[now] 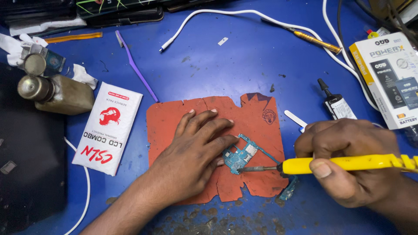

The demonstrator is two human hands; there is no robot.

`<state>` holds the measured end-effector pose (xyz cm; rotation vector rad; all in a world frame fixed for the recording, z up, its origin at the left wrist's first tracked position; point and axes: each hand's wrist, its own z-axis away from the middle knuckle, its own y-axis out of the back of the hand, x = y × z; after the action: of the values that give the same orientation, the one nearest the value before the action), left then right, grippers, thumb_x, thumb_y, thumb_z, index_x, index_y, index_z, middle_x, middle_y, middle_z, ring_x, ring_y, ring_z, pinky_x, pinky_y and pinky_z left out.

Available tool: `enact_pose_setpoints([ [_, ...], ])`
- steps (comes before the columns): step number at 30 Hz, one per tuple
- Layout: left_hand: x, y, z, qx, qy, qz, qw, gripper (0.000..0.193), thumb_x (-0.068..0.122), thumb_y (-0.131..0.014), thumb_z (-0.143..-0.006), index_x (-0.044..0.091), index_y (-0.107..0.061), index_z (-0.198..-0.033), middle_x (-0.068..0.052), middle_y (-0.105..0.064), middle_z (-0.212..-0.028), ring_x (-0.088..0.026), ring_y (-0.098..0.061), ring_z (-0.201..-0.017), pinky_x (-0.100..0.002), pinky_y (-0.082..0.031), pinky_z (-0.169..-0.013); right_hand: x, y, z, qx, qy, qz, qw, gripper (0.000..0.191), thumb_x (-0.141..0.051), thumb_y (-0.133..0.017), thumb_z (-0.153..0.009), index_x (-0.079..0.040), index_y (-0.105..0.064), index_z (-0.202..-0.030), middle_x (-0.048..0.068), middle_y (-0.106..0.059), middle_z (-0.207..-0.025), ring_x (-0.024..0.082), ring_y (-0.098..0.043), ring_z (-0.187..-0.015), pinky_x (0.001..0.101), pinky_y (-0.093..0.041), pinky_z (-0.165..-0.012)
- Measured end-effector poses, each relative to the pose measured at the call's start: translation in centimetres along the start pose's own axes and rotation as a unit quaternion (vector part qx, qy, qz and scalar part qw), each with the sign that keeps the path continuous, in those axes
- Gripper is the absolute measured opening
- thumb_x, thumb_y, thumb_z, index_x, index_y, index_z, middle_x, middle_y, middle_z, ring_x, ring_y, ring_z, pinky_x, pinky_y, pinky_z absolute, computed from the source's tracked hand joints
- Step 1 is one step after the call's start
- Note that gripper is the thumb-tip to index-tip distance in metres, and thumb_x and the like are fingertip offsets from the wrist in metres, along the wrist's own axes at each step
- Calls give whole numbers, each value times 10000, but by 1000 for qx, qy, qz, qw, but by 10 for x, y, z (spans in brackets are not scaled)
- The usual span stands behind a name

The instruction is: The person uses a soldering iron to apply heat to a small blue circuit board placed on a red mat. The left hand stabilizes the board while the right hand moves the soldering iron across different points on the board. The clip ends with a brief wider view of the workbench.

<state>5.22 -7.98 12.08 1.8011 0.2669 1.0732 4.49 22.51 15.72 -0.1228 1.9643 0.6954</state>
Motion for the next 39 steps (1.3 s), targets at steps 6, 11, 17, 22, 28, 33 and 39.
enact_pose_setpoints([
  [6,2,1,-1,1,-4,-2,1000,458,171,-716,-843,113,-661,-1293,-132,-527,-1432,-391,-378,-1417,-610,-242,-1167,-2,1,-2,-3,2,-15,1000,114,-115,-606,-928,-52,-511,-917,50,-653,-671,158,-683,-659,292,-558,-584],
  [11,3,2,-1,2,-2,1,1000,452,172,-720,-837,120,-668,-1283,-129,-530,-1431,-389,-379,-1418,-609,-236,-1174,-2,1,-1,-3,10,-6,1000,99,-112,-594,-931,-57,-514,-911,63,-664,-698,163,-687,-673,292,-559,-594],
  [17,4,3,-2,2,0,4,1000,456,174,-722,-840,114,-666,-1289,-132,-526,-1430,-389,-377,-1419,-607,-234,-1175,-1,3,-1,-3,8,-16,1000,96,-107,-603,-926,-55,-523,-918,63,-677,-699,157,-683,-661,292,-563,-594],
  [22,4,3,-3,1,2,1,1000,461,164,-718,-834,113,-666,-1289,-129,-527,-1431,-388,-376,-1421,-605,-233,-1177,-1,4,-1,-3,6,-5,1000,108,-111,-613,-918,-50,-523,-921,52,-668,-674,156,-683,-651,287,-554,-579],
  [28,4,2,-4,-2,0,-1,1000,455,161,-716,-835,109,-668,-1284,-134,-528,-1425,-390,-373,-1418,-610,-225,-1172,-2,5,-2,8,13,-7,1000,113,-122,-600,-938,-51,-513,-921,39,-631,-657,160,-682,-666,296,-563,-611],
  [33,5,2,-4,-1,3,5,1000,443,163,-712,-846,109,-668,-1284,-131,-531,-1425,-386,-377,-1421,-605,-233,-1175,-1,7,-1,7,8,17,1000,115,-128,-599,-941,-53,-515,-917,54,-657,-679,164,-683,-673,293,-560,-606],
  [39,5,2,-4,1,2,6,1000,444,165,-712,-846,114,-669,-1285,-130,-532,-1426,-386,-380,-1419,-605,-236,-1174,-1,8,0,8,0,17,1000,124,-135,-601,-943,-49,-513,-924,47,-653,-676,160,-683,-675,299,-567,-612],
])
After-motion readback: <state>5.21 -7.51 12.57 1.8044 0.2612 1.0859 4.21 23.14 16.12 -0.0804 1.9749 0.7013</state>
